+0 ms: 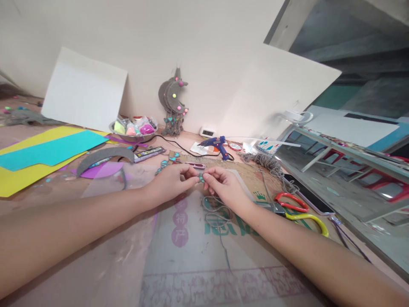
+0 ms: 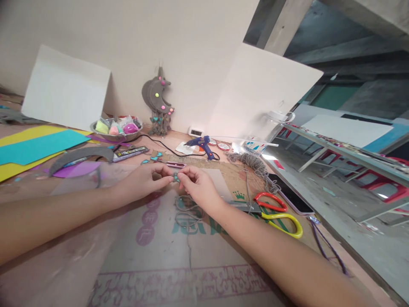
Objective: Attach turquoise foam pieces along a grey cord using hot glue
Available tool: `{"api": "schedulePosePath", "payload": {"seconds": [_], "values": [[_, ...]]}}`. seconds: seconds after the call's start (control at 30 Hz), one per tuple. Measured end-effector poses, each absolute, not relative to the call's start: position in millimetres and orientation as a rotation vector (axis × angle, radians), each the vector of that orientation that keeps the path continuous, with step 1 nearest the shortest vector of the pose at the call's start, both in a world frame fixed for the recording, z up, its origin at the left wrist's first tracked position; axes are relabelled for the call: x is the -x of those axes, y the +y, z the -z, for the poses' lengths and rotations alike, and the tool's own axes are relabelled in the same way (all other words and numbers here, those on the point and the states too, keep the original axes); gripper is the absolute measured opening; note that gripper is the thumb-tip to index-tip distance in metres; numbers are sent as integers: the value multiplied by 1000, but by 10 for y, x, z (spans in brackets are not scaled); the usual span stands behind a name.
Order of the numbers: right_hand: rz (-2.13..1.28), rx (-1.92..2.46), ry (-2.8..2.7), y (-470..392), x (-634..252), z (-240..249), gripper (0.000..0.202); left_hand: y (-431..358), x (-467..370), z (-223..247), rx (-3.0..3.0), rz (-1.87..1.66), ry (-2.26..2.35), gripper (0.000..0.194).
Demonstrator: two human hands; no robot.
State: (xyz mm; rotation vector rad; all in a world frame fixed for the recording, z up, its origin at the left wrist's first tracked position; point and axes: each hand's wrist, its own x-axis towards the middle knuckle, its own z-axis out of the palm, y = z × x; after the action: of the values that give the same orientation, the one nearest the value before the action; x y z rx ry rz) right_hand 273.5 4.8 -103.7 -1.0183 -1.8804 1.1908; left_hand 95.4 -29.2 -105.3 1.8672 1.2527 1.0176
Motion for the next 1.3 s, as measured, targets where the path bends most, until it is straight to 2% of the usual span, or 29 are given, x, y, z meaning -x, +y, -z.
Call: {"api": "schedulePosePath", "payload": {"seconds": [0.27, 0.93, 1.1, 1.3], "values": [[-1128, 1015, -1957, 8, -2724, 1014, 20, -291, -929, 1037, -1975, -1085, 1201, 28], [-1104, 981, -2046, 3, -2730, 1013, 18, -270, -926, 1043, -2005, -1051, 1283, 32], [-1123, 978, -2001, 11, -2738, 1030, 20, -242, -923, 1064, -1908, -1153, 1290, 33], [-1118, 987, -1968, 19, -2752, 1046, 22, -230, -909, 1084, -1926, -1144, 1325, 27]]}}
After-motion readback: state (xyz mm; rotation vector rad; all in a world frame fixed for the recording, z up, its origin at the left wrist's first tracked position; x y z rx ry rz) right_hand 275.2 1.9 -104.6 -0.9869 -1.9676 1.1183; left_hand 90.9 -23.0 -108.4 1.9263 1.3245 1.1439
